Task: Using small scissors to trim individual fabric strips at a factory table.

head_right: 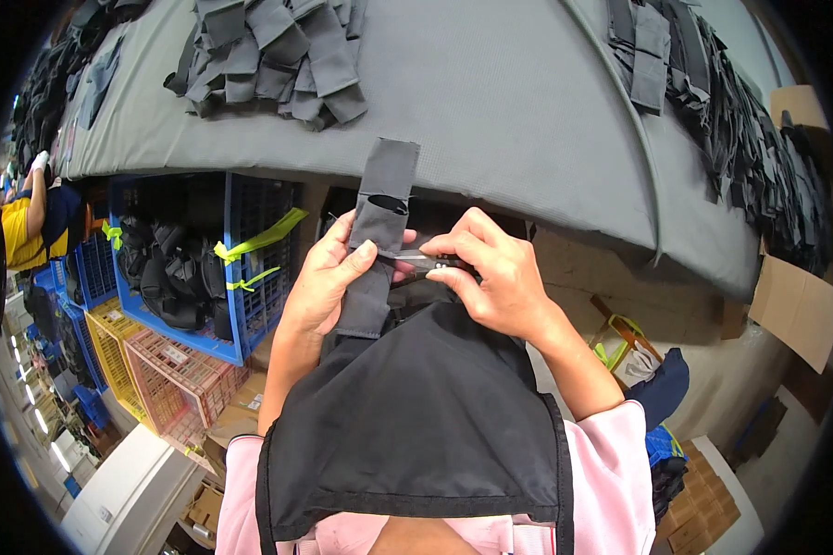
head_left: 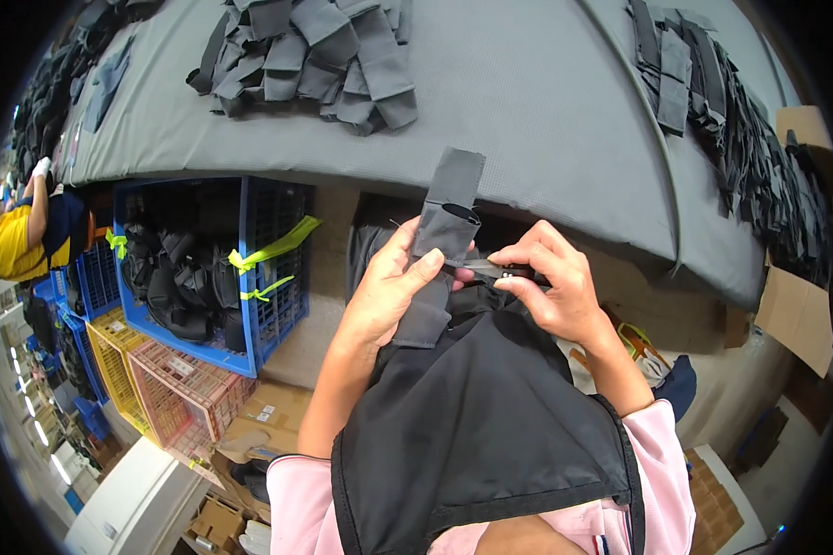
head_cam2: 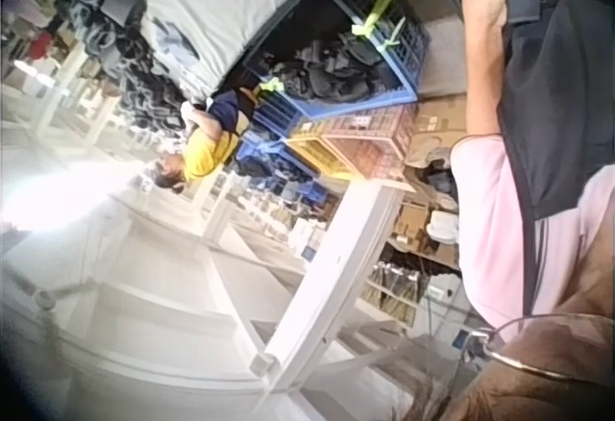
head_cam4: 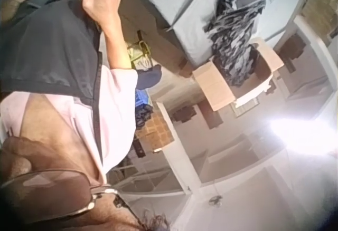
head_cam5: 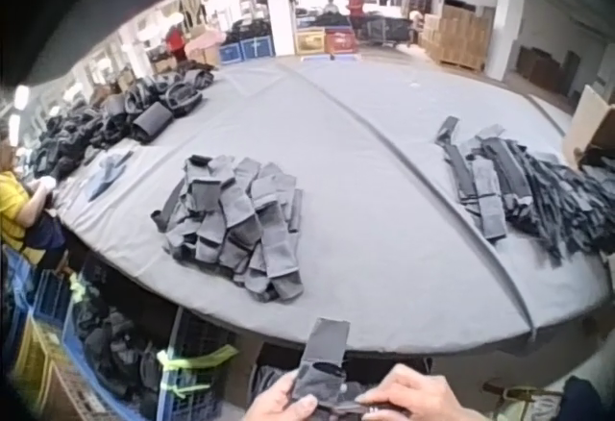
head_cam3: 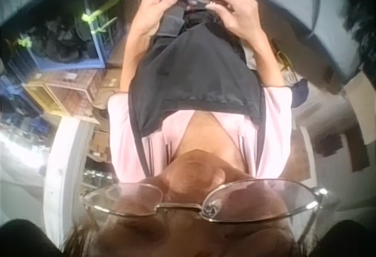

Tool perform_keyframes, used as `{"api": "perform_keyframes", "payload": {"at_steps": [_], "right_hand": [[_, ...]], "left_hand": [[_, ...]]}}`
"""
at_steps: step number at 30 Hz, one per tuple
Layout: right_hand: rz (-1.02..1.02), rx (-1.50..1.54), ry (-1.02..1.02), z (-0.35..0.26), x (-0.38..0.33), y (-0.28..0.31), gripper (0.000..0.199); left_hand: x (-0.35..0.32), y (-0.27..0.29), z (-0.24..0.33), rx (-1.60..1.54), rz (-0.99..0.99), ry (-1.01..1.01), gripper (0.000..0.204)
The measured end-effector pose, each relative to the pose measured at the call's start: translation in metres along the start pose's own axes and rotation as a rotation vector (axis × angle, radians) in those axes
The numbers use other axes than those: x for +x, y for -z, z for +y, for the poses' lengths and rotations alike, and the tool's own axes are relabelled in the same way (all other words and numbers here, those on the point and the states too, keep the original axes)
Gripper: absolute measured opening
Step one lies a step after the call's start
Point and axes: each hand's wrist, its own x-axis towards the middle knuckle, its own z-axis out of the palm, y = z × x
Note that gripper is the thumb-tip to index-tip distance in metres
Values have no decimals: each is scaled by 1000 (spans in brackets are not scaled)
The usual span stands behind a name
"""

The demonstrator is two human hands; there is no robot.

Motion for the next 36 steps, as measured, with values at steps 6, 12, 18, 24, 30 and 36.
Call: {"api": "perform_keyframes", "payload": {"at_steps": [6, 12, 18, 24, 30, 36], "right_hand": [[7, -59, -2, -5, 4, -9, 28], [-3, -71, 5, -6, 5, -6, 21], [-3, -81, -13, -10, 2, -5, 21], [44, 221, -163, 0, -10, 10, 21], [250, 112, -198, -2, 5, -4, 22], [269, 76, -254, 0, 7, -14, 21]], "left_hand": [[3, -7, -2, -44, 16, -51, 38], [1, -15, -2, 17, 69, -4, 32], [5, -17, -4, 90, 56, -40, 32], [5, -10, -4, -14, 54, -101, 34], [1, -19, -7, -11, 33, -119, 34], [0, -22, -10, 20, 39, -125, 41]]}}
